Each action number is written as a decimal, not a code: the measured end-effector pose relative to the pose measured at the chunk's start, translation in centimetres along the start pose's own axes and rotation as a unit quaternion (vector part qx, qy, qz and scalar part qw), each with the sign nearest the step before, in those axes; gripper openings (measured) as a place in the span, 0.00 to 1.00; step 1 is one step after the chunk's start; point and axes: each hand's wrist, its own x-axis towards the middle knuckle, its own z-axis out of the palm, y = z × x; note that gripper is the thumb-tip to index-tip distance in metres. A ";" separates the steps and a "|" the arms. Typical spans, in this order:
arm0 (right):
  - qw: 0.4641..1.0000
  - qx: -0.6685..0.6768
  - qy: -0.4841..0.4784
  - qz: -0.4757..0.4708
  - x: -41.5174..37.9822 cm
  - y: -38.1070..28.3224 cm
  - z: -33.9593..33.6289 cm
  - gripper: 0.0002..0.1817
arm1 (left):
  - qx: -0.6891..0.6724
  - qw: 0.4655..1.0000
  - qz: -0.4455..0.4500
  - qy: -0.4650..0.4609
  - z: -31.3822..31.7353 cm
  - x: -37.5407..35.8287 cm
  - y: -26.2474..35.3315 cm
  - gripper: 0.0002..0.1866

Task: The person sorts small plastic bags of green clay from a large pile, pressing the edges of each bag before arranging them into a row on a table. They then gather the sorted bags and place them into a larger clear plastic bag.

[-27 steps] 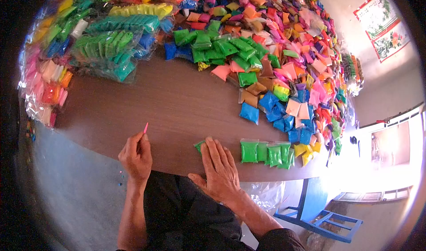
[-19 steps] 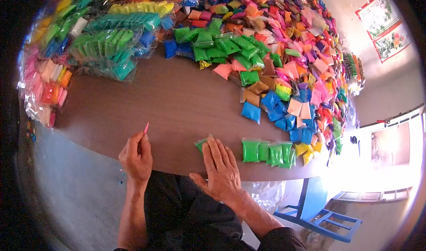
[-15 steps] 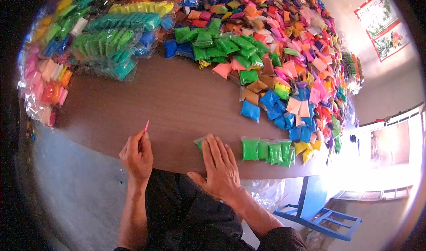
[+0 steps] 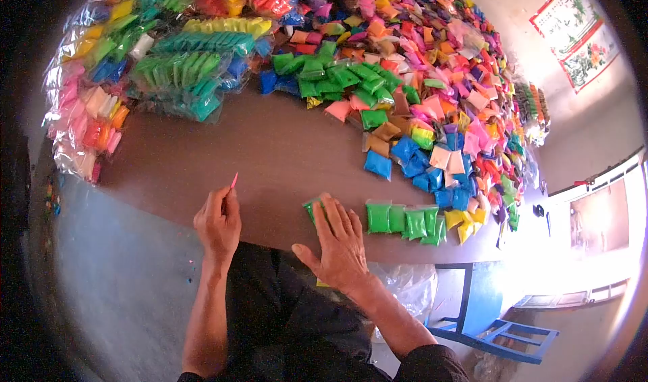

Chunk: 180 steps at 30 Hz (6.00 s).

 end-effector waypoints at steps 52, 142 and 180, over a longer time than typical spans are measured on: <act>0.817 0.384 -0.007 -0.430 1.2 -14.5 -14.7 0.10 | 0.044 0.999 0.016 0.005 0.6 -0.3 -0.9 0.03; 0.411 0.869 -0.165 0.220 5.3 -10.5 3.2 0.22 | -0.174 0.898 -0.356 0.194 -22.7 -7.3 0.4 0.08; 0.978 0.068 0.192 -0.036 0.4 0.6 2.5 0.20 | -0.024 0.974 0.045 -0.219 0.2 -3.3 8.3 0.06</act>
